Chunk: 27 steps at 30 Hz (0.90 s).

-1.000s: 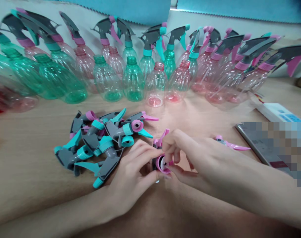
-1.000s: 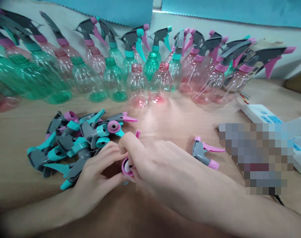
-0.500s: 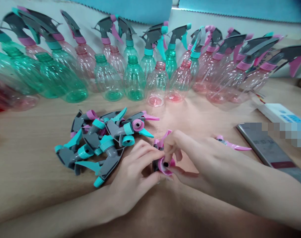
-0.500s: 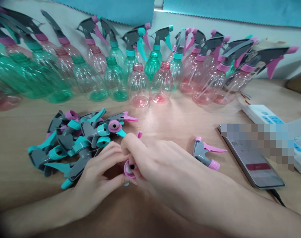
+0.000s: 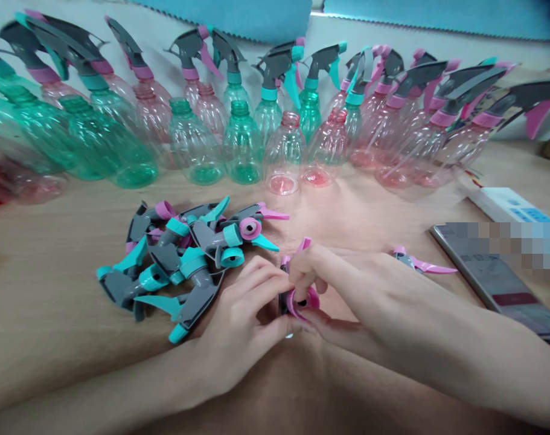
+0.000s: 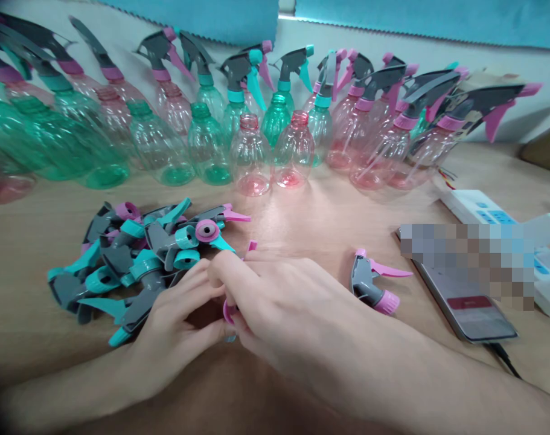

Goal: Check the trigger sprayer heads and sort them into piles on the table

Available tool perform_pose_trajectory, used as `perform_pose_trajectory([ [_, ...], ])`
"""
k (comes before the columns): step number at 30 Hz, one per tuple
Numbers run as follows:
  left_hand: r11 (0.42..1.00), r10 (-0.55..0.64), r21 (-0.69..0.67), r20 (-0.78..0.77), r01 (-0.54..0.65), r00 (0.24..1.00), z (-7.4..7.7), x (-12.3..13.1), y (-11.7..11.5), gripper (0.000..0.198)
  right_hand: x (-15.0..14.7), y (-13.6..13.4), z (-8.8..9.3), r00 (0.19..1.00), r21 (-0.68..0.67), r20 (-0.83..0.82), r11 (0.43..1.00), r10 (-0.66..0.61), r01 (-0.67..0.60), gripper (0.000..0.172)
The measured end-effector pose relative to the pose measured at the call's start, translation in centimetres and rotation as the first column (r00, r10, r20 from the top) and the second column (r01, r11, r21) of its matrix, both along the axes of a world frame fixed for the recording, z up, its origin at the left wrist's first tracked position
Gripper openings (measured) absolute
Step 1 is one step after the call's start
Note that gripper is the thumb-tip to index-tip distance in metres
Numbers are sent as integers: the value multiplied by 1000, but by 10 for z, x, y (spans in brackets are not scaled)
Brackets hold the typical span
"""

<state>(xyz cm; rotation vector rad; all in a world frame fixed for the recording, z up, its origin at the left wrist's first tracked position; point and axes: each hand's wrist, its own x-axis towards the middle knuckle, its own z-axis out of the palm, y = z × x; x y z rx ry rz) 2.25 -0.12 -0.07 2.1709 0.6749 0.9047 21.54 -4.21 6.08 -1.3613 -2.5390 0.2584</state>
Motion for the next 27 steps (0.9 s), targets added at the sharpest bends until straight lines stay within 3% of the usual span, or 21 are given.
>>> perform_pose_trajectory([
  [6, 999, 40, 13, 4, -40, 999, 0, 0, 0, 17, -9, 3, 4, 997, 143, 32, 988, -65, 60, 6],
  [10, 997, 67, 26, -14, -67, 998, 0, 0, -1, 18, -13, 7, 2, 999, 164, 24, 986, -34, 29, 11],
  [16, 997, 72, 12, -32, -72, 997, 0, -1, 0, 16, -8, 4, -2, 997, 134, 74, 991, -15, 5, 13],
  [19, 998, 62, 0, -51, -62, 997, -1, -2, 0, 24, -1, -2, -4, 996, 85, 93, 996, -7, -1, 24],
  [21, 998, 48, -25, -52, -49, 997, -1, -2, 1, 24, 2, -4, -3, 998, 45, 68, 999, 4, -7, 27],
  [24, 996, 13, -86, -61, -19, 998, 0, -2, 2, 7, 2, -3, 1, 999, -45, -26, 999, -26, 25, 24],
  [27, 994, -17, -105, -96, 7, 995, 2, -3, 2, 12, -1, 4, 5, 993, -88, -115, 996, -13, 3, 15],
])
